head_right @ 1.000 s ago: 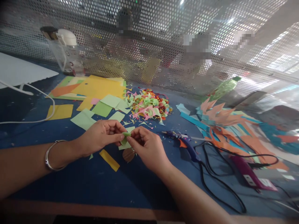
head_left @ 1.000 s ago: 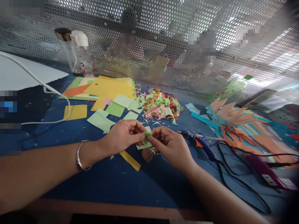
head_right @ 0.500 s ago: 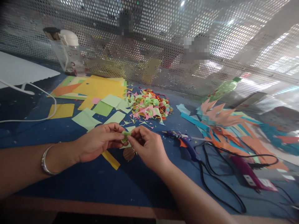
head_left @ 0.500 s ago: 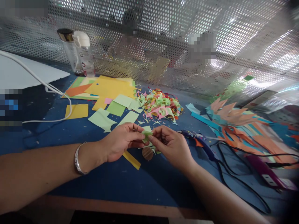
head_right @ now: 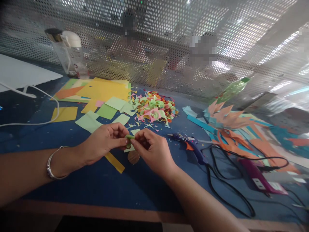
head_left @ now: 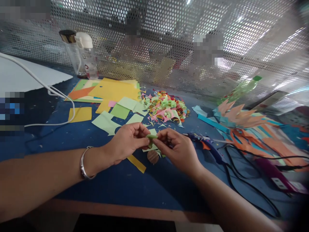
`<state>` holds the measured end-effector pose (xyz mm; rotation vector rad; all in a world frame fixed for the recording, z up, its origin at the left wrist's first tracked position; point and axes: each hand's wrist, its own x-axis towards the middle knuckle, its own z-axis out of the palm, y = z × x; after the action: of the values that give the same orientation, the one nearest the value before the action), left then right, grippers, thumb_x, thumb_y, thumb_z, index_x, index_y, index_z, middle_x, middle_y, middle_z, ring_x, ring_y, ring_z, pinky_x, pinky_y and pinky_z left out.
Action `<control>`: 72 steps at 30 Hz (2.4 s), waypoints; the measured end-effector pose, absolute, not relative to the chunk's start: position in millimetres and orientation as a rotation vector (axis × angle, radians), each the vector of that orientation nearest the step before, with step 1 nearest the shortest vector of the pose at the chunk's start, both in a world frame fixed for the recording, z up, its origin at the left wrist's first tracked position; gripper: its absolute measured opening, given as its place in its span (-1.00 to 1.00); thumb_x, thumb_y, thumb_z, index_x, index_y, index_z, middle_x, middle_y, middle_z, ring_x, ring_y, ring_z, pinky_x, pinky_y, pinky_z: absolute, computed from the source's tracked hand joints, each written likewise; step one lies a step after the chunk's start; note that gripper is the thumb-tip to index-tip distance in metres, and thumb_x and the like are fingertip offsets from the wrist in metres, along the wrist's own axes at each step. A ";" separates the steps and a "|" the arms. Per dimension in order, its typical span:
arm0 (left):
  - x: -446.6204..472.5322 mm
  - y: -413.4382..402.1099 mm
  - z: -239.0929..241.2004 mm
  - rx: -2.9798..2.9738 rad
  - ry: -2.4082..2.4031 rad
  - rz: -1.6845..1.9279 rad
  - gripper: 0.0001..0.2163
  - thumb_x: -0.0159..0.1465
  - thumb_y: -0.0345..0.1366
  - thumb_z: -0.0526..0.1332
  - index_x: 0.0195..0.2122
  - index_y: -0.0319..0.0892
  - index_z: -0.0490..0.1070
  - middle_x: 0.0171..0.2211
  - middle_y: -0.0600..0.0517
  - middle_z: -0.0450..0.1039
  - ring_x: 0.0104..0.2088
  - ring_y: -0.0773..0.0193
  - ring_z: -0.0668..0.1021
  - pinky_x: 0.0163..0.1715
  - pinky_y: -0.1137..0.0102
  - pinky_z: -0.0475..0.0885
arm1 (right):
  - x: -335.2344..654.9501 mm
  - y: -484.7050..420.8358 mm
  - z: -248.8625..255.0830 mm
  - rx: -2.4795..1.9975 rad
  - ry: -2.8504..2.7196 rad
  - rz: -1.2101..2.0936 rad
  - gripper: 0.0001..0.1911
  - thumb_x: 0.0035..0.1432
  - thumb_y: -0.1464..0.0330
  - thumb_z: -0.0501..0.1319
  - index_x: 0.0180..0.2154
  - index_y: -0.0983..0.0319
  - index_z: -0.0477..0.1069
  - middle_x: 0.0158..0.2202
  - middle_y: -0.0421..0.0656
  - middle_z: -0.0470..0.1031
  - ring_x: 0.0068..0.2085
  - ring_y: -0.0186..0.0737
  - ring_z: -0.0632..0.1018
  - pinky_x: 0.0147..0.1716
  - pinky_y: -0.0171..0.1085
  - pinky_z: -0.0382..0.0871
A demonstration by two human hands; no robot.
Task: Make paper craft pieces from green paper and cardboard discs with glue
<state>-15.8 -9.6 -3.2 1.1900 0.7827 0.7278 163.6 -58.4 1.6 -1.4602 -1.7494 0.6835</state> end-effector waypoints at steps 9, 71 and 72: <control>-23.1 -2.1 -3.6 1.586 0.674 0.739 -0.82 0.19 -0.34 0.31 -0.25 -0.17 0.32 -0.44 0.12 0.39 -0.40 0.39 0.47 -0.35 0.46 0.38 | 170.7 -58.7 4.2 -1.405 -1.600 0.898 -0.72 0.25 0.15 0.19 -0.38 0.21 0.42 -0.55 -0.27 0.39 -0.60 -0.41 0.40 -0.58 -0.39 0.29; -25.7 13.0 -4.6 1.814 0.743 1.071 -0.94 0.22 -0.38 0.27 -0.28 -0.21 0.50 -0.40 0.05 0.55 -0.43 0.44 0.54 -0.41 0.56 0.48 | 308.3 -89.3 14.2 -1.813 -0.949 0.789 -0.67 -0.03 0.18 0.40 -0.29 0.20 0.39 -0.59 -0.27 0.39 -0.59 -0.40 0.34 -0.69 -0.43 0.11; -25.6 13.0 -4.2 1.811 0.747 1.079 -0.94 0.21 -0.38 0.27 -0.28 -0.21 0.50 -0.41 0.06 0.55 -0.44 0.44 0.53 -0.41 0.56 0.48 | 306.1 -90.6 15.6 -1.779 -0.910 0.812 -0.68 -0.01 0.17 0.40 -0.31 0.19 0.39 -0.59 -0.26 0.39 -0.60 -0.40 0.33 -0.72 -0.45 0.07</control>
<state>-25.6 13.0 -4.2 1.8106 0.7468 1.0788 306.1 -90.6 15.6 -1.7787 -0.9105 0.8121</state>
